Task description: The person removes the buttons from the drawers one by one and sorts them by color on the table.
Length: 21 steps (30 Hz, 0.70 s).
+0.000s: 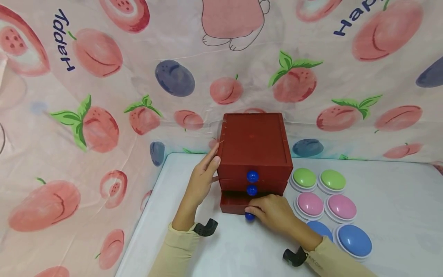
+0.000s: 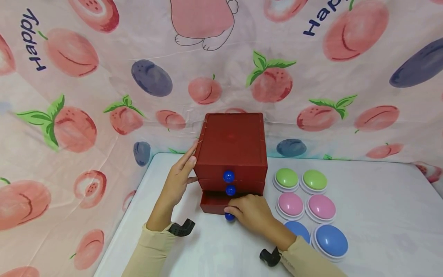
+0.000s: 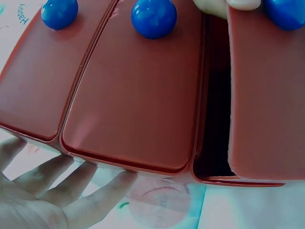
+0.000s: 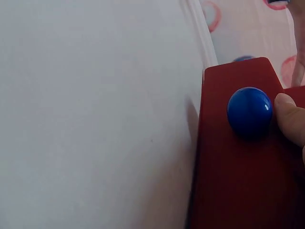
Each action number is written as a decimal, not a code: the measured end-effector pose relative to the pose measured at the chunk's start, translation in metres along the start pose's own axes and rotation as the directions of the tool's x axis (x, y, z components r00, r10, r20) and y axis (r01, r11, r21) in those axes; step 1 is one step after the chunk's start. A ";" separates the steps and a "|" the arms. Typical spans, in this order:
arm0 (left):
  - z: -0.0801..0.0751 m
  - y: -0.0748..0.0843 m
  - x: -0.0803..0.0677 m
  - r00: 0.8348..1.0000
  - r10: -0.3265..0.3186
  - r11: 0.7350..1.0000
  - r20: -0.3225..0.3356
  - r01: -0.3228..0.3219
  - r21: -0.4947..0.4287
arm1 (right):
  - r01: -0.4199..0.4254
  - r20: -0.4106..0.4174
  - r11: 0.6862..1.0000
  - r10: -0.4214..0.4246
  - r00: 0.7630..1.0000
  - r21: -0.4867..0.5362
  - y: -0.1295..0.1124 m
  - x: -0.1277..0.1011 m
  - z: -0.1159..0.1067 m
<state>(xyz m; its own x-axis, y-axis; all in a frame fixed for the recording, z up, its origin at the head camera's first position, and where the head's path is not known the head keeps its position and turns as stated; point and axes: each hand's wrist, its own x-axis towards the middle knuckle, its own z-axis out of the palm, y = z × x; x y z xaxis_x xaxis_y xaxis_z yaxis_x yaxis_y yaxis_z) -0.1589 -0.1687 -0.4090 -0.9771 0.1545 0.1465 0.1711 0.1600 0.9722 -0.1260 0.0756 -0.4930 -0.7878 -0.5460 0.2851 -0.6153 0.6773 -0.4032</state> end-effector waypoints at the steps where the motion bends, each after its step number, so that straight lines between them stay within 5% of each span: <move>1: 0.000 0.000 0.000 1.000 -0.001 1.000 0.000 0.001 -0.002 | 0.000 0.005 1.000 0.000 1.000 0.005 0.001 0.001 0.000; 8: 0.000 -0.002 0.000 1.000 -0.005 1.000 -0.001 0.005 -0.008 | -0.008 -0.008 1.000 0.008 1.000 0.027 -0.002 -0.001 -0.003; 16: 0.000 0.000 -0.001 1.000 0.002 1.000 0.004 -0.002 -0.005 | -0.004 -0.272 0.999 0.016 0.962 0.046 -0.027 -0.016 -0.018; 21: -0.001 -0.001 0.000 1.000 -0.002 1.000 0.001 0.002 -0.005 | -0.104 -0.258 0.983 0.141 0.956 0.152 -0.038 -0.026 -0.015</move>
<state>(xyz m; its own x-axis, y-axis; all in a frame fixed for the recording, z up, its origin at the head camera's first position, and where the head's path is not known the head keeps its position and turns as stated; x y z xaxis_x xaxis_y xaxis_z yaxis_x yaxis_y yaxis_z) -0.1593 -0.1698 -0.4095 -0.9772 0.1554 0.1446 0.1687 0.1550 0.9734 -0.0825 0.0710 -0.4723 -0.8469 -0.2987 0.4400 -0.5185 0.6475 -0.5584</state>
